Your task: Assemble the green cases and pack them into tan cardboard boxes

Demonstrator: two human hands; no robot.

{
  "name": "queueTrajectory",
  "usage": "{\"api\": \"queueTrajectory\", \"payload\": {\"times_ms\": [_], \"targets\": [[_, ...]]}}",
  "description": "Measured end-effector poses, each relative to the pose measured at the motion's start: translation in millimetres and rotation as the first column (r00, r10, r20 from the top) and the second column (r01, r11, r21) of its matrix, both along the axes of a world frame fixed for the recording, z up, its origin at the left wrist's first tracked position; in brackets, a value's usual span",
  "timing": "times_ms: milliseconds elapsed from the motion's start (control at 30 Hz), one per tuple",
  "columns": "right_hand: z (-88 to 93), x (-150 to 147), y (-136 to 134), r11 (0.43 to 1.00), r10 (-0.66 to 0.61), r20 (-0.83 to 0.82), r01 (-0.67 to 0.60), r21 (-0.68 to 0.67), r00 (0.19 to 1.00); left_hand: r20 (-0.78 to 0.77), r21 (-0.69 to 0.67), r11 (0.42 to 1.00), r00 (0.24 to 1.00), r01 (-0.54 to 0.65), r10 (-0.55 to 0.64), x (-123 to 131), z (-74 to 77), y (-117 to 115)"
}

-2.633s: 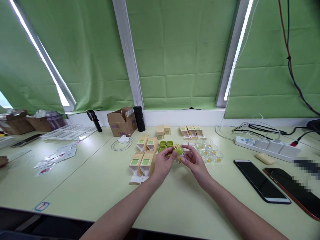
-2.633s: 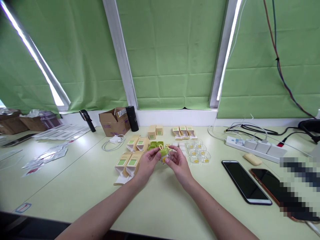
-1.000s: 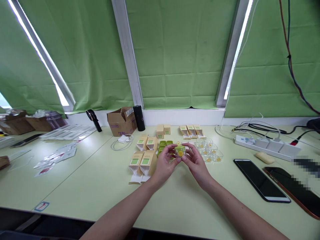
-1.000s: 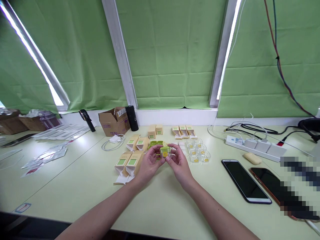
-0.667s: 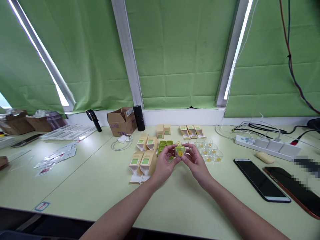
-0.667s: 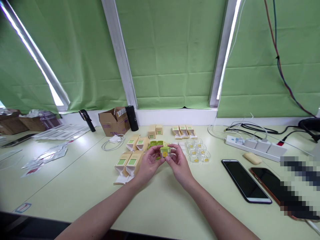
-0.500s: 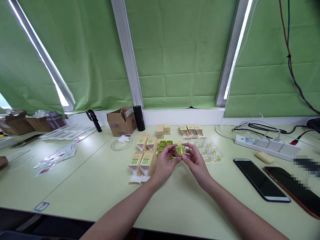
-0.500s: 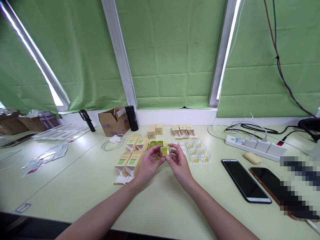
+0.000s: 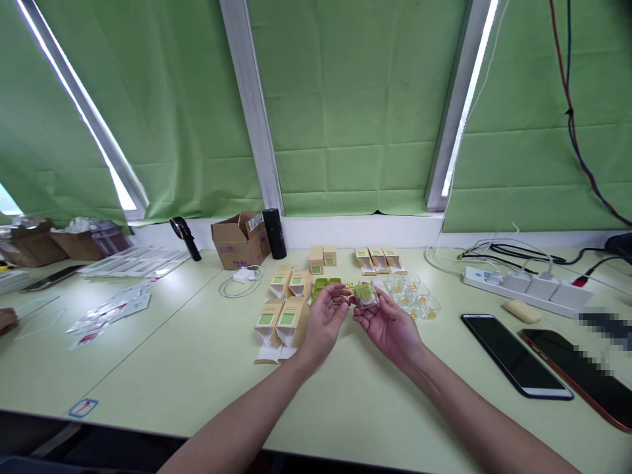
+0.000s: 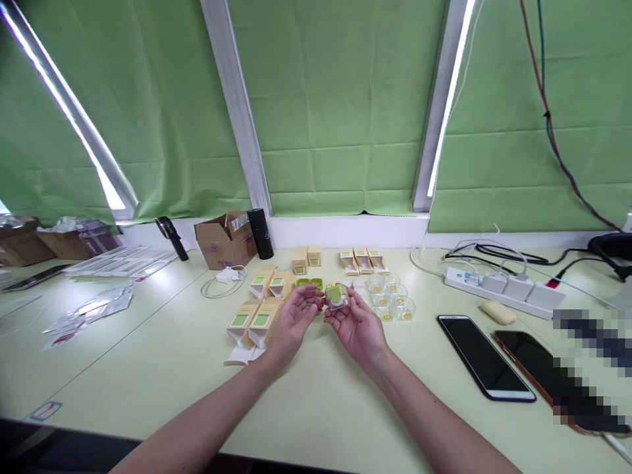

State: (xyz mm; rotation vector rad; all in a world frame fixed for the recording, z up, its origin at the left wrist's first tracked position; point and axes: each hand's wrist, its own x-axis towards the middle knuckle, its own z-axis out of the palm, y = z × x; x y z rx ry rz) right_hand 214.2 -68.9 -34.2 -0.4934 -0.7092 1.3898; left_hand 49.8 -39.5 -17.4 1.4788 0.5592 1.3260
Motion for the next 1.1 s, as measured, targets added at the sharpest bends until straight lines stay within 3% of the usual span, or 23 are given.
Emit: {"api": "queueTrajectory", "payload": {"times_ms": [333, 633, 900, 1100], "targets": [[2.6, -0.6, -1.7, 1.000, 0.006, -0.009, -0.006, 0.001, 1.000, -0.054, -0.028, 0.999, 0.998, -0.034, 0.032, -0.3, 1.2, -0.1], [7.3, -2.0, -7.7, 0.999, -0.045, 0.086, 0.047, -0.026, 0.995, -0.066, -0.056, 0.998, 0.998, 0.009, -0.013, 1.1, -8.8, 7.6], [13.5, -3.1, -13.2, 0.998, -0.059, 0.118, 0.058, 0.012, 0.991, -0.061, -0.080, 0.991, 0.991, 0.111, -0.116, 2.6, -1.3, 2.4], [15.2, 2.6, -11.8, 0.999, -0.048, 0.081, 0.046, 0.021, 0.996, -0.021, -0.099, 0.989, 0.994, 0.108, -0.111, 1.9, -2.7, 2.3]]}}
